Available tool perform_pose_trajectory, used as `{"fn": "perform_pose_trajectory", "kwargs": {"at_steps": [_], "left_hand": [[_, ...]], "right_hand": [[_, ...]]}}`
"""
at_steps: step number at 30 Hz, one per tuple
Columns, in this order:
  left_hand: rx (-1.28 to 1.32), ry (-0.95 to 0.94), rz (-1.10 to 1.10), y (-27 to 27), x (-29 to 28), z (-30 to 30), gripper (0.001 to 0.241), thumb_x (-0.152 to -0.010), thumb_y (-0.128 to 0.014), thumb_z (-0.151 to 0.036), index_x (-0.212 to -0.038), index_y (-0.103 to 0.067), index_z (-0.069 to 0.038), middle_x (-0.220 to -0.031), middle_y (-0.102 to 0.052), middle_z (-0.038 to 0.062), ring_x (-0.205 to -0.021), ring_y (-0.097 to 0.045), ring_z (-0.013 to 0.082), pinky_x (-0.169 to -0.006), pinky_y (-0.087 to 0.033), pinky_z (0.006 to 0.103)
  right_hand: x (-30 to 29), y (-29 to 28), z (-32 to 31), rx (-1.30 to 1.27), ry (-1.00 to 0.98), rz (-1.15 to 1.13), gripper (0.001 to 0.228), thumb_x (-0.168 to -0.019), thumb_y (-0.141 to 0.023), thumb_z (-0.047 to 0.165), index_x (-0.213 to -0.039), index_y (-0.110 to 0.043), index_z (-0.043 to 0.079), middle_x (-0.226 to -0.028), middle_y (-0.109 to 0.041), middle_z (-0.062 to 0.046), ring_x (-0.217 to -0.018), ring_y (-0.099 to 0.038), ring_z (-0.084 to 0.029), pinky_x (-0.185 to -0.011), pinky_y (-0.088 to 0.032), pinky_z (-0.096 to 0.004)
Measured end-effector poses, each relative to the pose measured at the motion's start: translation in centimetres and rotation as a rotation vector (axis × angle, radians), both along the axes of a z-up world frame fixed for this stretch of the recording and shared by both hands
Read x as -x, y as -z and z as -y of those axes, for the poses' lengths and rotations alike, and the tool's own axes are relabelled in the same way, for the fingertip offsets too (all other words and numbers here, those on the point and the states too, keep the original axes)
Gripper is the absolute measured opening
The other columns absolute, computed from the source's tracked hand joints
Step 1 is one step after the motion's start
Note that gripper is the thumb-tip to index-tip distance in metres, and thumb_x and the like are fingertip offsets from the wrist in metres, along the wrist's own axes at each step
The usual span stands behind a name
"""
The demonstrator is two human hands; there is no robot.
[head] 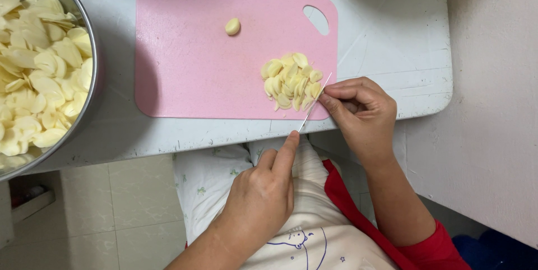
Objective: Slicing individual garlic cloves into thin pieces using a knife on a cutting board.
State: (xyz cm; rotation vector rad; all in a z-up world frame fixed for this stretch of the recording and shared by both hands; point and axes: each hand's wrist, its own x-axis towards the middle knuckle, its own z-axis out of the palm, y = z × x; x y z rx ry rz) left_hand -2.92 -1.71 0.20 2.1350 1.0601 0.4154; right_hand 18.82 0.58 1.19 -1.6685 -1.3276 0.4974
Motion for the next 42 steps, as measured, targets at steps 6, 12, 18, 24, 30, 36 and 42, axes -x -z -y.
{"fn": "perform_pose_trajectory", "kwargs": {"at_steps": [6, 12, 18, 24, 30, 36, 42], "left_hand": [[-0.02, -0.007, 0.026, 0.4, -0.7, -0.3, 0.073, -0.086, -0.059, -0.002, -0.158, -0.047, -0.006, -0.088, -0.054, 0.011, -0.042, -0.055, 0.0392, -0.036, -0.047, 0.0532], [-0.026, -0.004, 0.024, 0.1, -1.3, -0.9, 0.069, -0.089, -0.058, -0.002, -0.157, -0.048, -0.005, -0.088, -0.055, 0.012, -0.043, -0.057, 0.0409, -0.036, -0.046, 0.054], [-0.046, 0.022, -0.037, 0.5, -1.3, -0.8, 0.077, -0.083, -0.06, -0.001, -0.158, -0.046, -0.005, -0.089, -0.054, 0.012, -0.041, -0.056, 0.0406, -0.035, -0.046, 0.0549], [-0.063, 0.032, -0.054, 0.1, -2.5, -1.8, 0.073, -0.085, -0.057, -0.001, -0.157, -0.046, -0.004, -0.091, -0.057, 0.013, -0.044, -0.06, 0.0412, -0.036, -0.047, 0.0554], [-0.086, 0.048, -0.123, 0.0, -2.8, -1.5, 0.081, -0.077, -0.056, 0.003, -0.158, -0.044, -0.003, -0.093, -0.057, 0.014, -0.041, -0.06, 0.0407, -0.033, -0.047, 0.0555], [0.024, 0.059, -0.154, -0.4, -0.3, -0.6, 0.081, -0.081, -0.057, -0.004, -0.161, -0.042, -0.007, -0.093, -0.058, 0.014, -0.042, -0.06, 0.0461, -0.039, -0.049, 0.0607], [0.157, 0.0, 0.011, -1.4, 0.4, -1.0, 0.066, -0.09, -0.055, -0.004, -0.156, -0.047, -0.009, -0.106, -0.066, 0.015, -0.058, -0.063, 0.049, -0.051, -0.052, 0.0599]], "right_hand": [[-0.2, 0.3, 0.1, 0.014, 0.006, -0.036, 0.012, -0.093, -0.086, -0.005, -0.1, -0.077, 0.0, -0.102, -0.074, -0.013, -0.094, -0.073, -0.016, -0.079, -0.062, -0.02], [-0.2, -0.1, 0.1, 0.029, -0.006, -0.037, 0.01, -0.095, -0.083, -0.004, -0.102, -0.077, 0.0, -0.103, -0.074, -0.014, -0.093, -0.073, -0.015, -0.075, -0.06, -0.018], [-0.1, -0.1, 0.0, 0.03, -0.005, -0.054, 0.01, -0.094, -0.083, -0.006, -0.101, -0.077, -0.002, -0.103, -0.074, -0.015, -0.089, -0.073, -0.016, -0.071, -0.06, -0.018], [-0.1, 0.0, 0.0, 0.019, 0.003, -0.068, 0.01, -0.093, -0.082, -0.007, -0.1, -0.077, -0.002, -0.102, -0.073, -0.015, -0.089, -0.073, -0.016, -0.071, -0.061, -0.018], [0.1, 0.0, 0.0, 0.004, 0.009, -0.05, 0.01, -0.093, -0.082, -0.009, -0.099, -0.076, -0.002, -0.1, -0.073, -0.015, -0.088, -0.072, -0.016, -0.071, -0.06, -0.018], [0.2, -0.2, -0.3, 0.0, 0.025, -0.053, 0.01, -0.092, -0.081, -0.01, -0.097, -0.076, -0.002, -0.1, -0.073, -0.015, -0.091, -0.074, -0.018, -0.077, -0.065, -0.021], [0.1, -0.1, -0.1, 0.026, 0.048, -0.084, 0.011, -0.09, -0.081, -0.009, -0.095, -0.076, -0.001, -0.1, -0.074, -0.014, -0.091, -0.074, -0.017, -0.077, -0.065, -0.02]]}}
